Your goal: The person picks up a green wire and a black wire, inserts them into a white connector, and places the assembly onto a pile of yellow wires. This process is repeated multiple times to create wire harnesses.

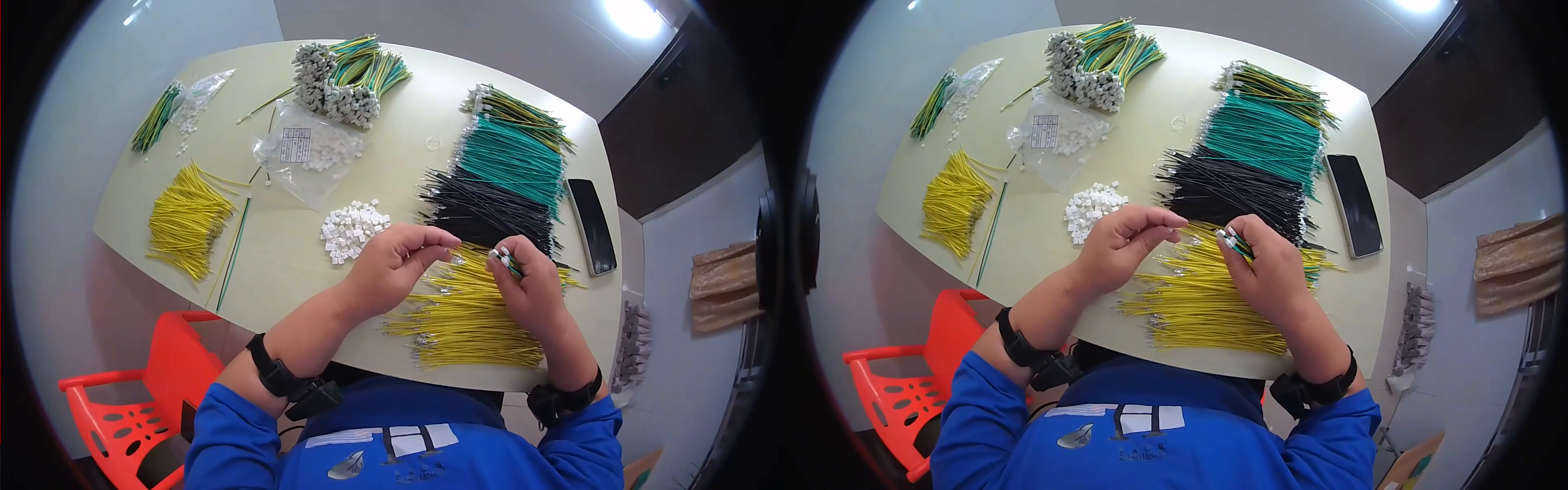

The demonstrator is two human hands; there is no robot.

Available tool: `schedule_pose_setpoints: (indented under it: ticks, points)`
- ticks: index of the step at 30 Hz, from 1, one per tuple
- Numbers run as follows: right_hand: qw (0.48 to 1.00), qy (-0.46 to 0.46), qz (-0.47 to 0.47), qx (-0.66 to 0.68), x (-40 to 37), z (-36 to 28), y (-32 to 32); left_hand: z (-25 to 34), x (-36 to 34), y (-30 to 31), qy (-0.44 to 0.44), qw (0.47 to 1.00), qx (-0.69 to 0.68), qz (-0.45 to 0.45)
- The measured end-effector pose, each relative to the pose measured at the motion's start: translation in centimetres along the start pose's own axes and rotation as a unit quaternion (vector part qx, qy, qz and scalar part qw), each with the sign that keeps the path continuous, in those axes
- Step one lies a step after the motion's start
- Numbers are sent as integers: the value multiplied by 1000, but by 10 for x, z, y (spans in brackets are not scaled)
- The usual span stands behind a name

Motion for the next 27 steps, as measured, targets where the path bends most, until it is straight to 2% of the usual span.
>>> schedule_pose_setpoints:
  ticks: [2, 5, 10, 14, 21, 27]
  points:
    - [999, -29, -8, 26, 0, 0, 3, -2, -1, 0, 17, 1000, -10, -13]
    - [997, 80, -5, 17, 4, -22, 8, -7, 0, -4, 48, 998, -27, -39]
    - [997, 68, -42, 19, 9, -27, 4, -8, 1, -3, 57, 996, -53, -33]
    - [998, 45, -34, 31, 10, -24, -3, -10, -1, -3, 77, 994, -71, -32]
    - [995, 97, 4, 33, 5, -23, -5, -14, 0, -6, 76, 995, -49, -52]
    - [997, 67, -18, 31, 4, -21, -7, -16, -2, -7, 81, 989, -112, -47]
Point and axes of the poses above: each hand's wrist, its own x-axis towards the middle knuckle, its own y-axis out of the back of the hand, z = x × y, the point moved 9 cm from there along x, towards the middle knuckle, and after that the axes turned 2 degrees about z, right-handed, at the moved point
